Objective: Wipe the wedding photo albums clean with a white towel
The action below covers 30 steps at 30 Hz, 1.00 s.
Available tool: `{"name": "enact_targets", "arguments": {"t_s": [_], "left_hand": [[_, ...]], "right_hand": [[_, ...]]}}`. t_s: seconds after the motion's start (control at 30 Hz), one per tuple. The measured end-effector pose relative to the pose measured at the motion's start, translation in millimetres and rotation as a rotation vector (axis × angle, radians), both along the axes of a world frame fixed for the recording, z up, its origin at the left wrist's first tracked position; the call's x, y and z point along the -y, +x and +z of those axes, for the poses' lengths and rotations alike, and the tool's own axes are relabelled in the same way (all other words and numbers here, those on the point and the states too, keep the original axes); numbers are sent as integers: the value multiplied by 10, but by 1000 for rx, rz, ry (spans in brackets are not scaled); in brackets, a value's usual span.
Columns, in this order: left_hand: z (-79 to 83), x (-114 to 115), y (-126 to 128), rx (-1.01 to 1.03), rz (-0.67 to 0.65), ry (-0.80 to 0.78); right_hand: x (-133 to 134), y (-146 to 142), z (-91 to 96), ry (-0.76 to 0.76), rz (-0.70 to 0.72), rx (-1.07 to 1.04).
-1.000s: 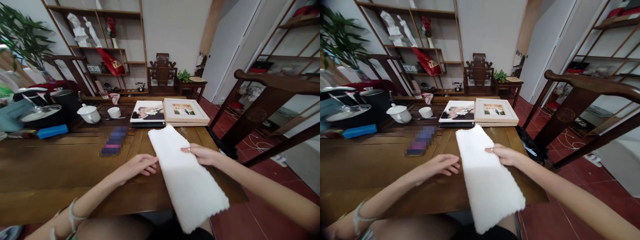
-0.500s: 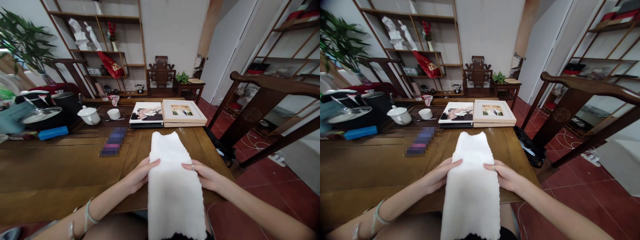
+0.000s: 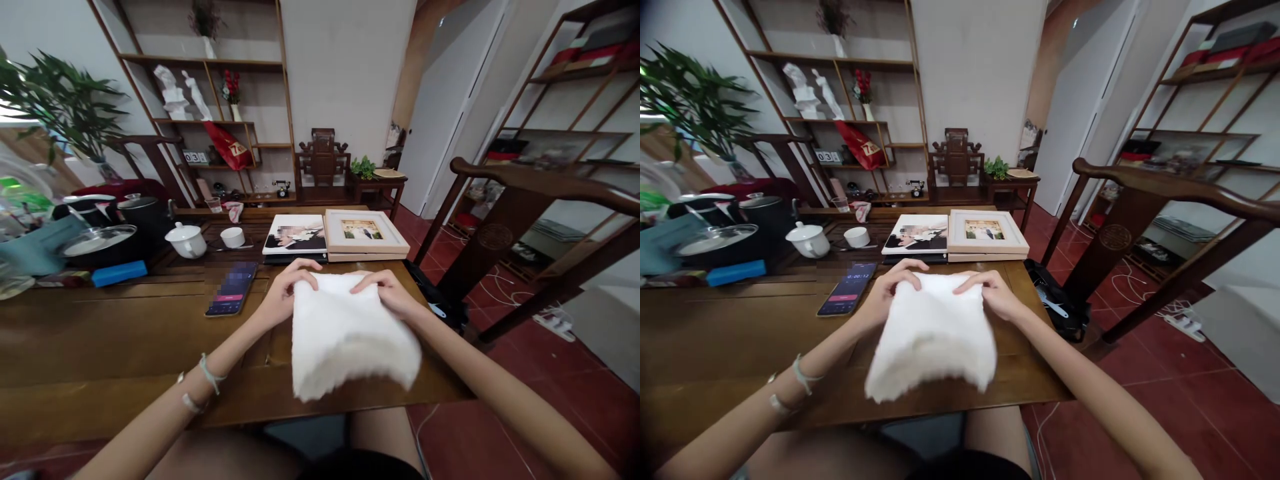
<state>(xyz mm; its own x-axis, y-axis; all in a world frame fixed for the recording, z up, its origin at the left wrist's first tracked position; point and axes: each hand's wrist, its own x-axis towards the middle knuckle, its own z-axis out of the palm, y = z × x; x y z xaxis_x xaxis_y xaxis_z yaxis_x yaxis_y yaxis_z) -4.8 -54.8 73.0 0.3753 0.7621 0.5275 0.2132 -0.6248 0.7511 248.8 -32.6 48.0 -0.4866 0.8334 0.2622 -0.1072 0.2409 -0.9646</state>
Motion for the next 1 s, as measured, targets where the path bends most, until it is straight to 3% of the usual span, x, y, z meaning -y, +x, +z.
{"name": "enact_targets", "arguments": {"t_s": [0.27,0.33,0.43,0.5,0.6,0.67,0.73,0.8,1.0], "left_hand": [[-439,-374,-44,222,-55,-309],[-506,-408,-46,221,34,-319],[-546,-365,-58,181,276,-310],[-542,-274,-72,137,369,-422],[-507,-104,-72,15,292,-685],[-469,-12,-41,-56,249,-717],[-423,43,11,-70,228,-700],[-379,60,66,-43,197,-709],[-412,-61,92,90,16,-722]], "right_hand": [[-351,-76,-303,48,-72,48],[-424,-62,-390,49,-91,98],[-452,13,-444,78,-153,169],[-391,90,-409,122,-213,202],[-211,184,-303,405,-211,393],[-92,204,-260,668,-91,571],[-22,205,-268,812,38,663],[-17,214,-316,838,78,660],[-167,335,-426,810,-30,540]]}}
